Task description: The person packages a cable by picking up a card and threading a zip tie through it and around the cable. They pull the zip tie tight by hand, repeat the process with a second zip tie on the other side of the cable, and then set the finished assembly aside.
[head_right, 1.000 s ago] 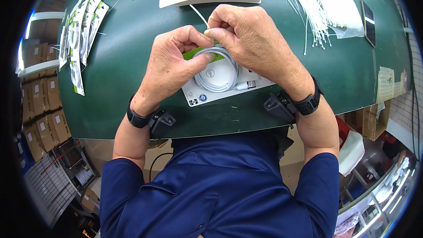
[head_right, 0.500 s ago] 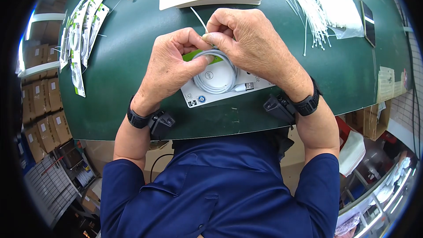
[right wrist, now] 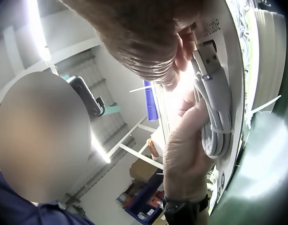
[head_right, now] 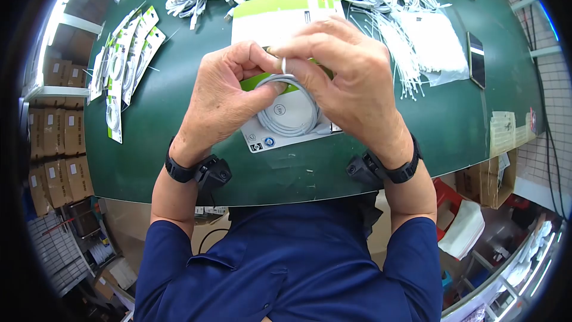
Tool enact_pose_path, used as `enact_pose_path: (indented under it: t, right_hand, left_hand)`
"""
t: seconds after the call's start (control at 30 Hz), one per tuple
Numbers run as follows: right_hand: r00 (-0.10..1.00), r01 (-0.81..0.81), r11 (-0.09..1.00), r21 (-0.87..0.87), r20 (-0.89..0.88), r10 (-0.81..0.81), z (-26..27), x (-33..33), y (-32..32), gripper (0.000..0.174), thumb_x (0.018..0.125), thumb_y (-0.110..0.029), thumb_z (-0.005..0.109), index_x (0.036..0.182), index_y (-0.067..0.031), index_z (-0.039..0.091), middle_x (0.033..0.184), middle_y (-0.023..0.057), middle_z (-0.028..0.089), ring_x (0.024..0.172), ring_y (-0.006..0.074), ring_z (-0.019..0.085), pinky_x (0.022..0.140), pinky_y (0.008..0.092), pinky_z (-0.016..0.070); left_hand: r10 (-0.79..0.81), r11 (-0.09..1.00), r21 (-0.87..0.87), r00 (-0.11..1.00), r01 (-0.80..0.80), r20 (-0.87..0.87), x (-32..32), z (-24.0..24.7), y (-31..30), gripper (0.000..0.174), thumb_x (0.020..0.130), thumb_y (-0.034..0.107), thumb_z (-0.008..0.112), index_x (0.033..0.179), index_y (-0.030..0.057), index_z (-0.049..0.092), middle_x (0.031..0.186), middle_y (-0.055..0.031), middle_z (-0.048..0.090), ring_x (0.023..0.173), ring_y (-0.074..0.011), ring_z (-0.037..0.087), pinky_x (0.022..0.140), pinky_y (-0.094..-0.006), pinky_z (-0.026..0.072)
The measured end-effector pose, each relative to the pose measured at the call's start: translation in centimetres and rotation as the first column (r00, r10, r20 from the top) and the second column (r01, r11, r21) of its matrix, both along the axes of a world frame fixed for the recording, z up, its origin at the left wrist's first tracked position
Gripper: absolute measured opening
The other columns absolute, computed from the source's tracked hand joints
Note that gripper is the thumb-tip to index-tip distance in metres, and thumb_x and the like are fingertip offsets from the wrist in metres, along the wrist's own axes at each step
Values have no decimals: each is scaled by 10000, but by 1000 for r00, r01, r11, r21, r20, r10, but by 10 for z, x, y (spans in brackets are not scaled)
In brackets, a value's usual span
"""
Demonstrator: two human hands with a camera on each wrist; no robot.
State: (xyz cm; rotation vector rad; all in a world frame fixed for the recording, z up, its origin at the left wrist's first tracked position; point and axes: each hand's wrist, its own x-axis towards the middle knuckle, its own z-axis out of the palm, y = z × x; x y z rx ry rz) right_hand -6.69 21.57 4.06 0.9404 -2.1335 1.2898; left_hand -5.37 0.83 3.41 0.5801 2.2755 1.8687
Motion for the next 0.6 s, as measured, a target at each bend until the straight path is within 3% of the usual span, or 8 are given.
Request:
enact_pose_path:
  t: [0.07,0.17,0.2,0.27,0.33,0.6]
  right_hand:
    - [989,12,1000,24,-145,-9,4,-1,-3,238,750,-4,813,969,-97,793,800,36,662,731,210,622,597,314,498]
    - [978,13,995,102,-207,8,7,8,-2,288,729,10,826,991,-105,797,768,22,638,711,205,606,587,318,498]
    - [973,24,989,148,-230,11,8,10,1,322,717,21,834,1007,-115,802,799,39,683,712,206,644,596,315,521]
    - [988,-66,994,86,-137,78,2,11,1,325,722,26,832,1017,-108,801,838,65,716,726,212,685,615,309,546]
    - [987,-151,986,68,-53,154,2,11,4,309,751,43,812,1031,-87,797,912,111,759,766,231,747,660,304,585]
    - [917,-253,967,32,327,230,10,13,21,253,828,58,745,1051,-52,788,930,116,748,790,208,733,657,292,567]
  left_hand:
    - [32,999,-7,999,-32,-15,2,11,1,138,836,-76,708,951,-17,659,925,-38,718,904,-70,665,857,-239,560]
    - [8,996,91,990,-21,141,2,16,2,153,840,-63,709,987,-31,682,956,-56,732,916,-83,675,880,-242,559]
    - [-2,998,66,996,-3,86,1,13,1,162,844,-61,704,1004,-37,690,972,-64,737,925,-89,679,893,-251,562]
    - [-31,999,11,999,31,-25,-3,6,-1,185,853,-58,693,1037,-48,705,1002,-81,746,943,-101,687,919,-269,568]
    - [-34,999,-1,999,34,-26,-7,5,-1,201,860,-56,684,1059,-52,713,1029,-92,751,971,-115,693,949,-289,566]
    - [-50,998,-27,998,51,32,-11,0,-2,230,855,-68,650,1077,-64,713,1041,-103,749,1029,-142,701,977,-303,564]
